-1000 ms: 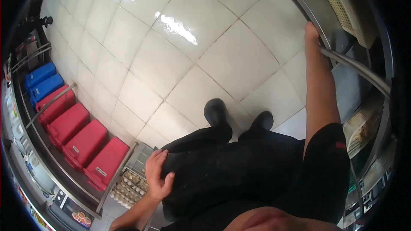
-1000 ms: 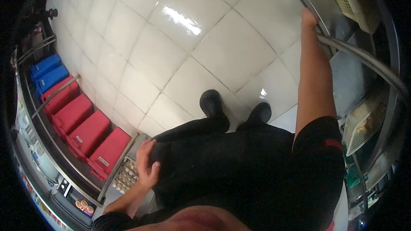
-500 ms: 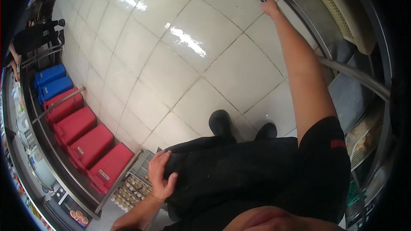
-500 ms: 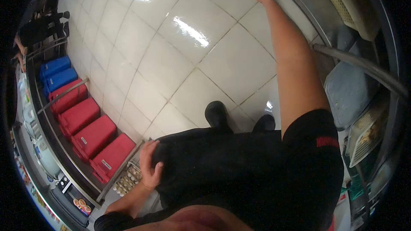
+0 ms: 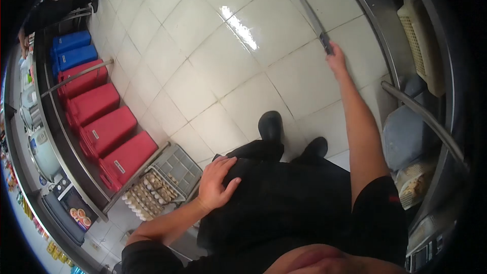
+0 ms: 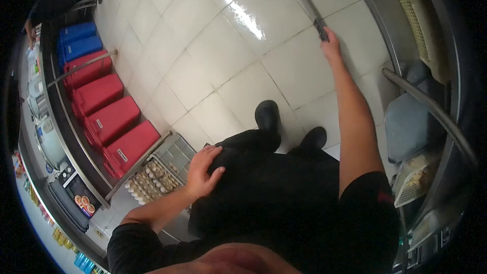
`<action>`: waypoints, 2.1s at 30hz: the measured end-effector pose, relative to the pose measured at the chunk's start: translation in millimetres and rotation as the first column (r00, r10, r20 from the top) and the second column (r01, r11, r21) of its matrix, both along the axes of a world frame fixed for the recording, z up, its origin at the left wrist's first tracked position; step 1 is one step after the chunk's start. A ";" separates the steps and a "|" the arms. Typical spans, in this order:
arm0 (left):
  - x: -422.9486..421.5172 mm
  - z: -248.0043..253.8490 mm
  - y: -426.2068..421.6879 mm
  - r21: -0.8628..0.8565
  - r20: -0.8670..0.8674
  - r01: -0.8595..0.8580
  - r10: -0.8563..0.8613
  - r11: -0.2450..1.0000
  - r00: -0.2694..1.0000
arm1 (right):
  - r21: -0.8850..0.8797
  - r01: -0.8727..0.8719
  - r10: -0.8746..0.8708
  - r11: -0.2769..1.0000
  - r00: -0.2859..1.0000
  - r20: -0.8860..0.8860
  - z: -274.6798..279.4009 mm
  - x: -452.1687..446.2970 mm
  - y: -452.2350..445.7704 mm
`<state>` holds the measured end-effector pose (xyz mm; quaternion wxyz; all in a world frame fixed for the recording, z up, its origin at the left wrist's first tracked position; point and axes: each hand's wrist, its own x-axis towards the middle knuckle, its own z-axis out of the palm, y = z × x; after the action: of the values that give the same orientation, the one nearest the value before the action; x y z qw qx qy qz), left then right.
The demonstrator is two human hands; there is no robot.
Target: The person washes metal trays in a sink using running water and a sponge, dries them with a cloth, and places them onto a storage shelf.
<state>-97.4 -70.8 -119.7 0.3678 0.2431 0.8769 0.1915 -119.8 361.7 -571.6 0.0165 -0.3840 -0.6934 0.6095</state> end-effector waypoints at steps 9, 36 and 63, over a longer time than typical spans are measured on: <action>51.1 35.1 -15.8 -0.113 0.206 -0.147 0.168 0.983 0.964 | -0.869 0.238 -0.142 0.434 0.970 0.195 249.5 148.1 -145.5; -139.2 119.1 -122.9 -0.191 0.181 -0.468 0.499 0.863 0.847 | -0.777 0.287 -0.190 0.561 0.958 0.216 644.5 -13.6 -150.5; -790.4 -280.5 171.5 -0.022 -0.009 -0.694 0.694 0.720 0.720 | -0.606 0.536 -0.254 0.588 0.833 0.491 442.4 -396.5 -181.5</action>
<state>-887.8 100.7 -400.1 0.2723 -0.1070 0.9064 0.3048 -516.4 180.1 -129.2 -0.1232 -0.6076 -0.2813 0.7325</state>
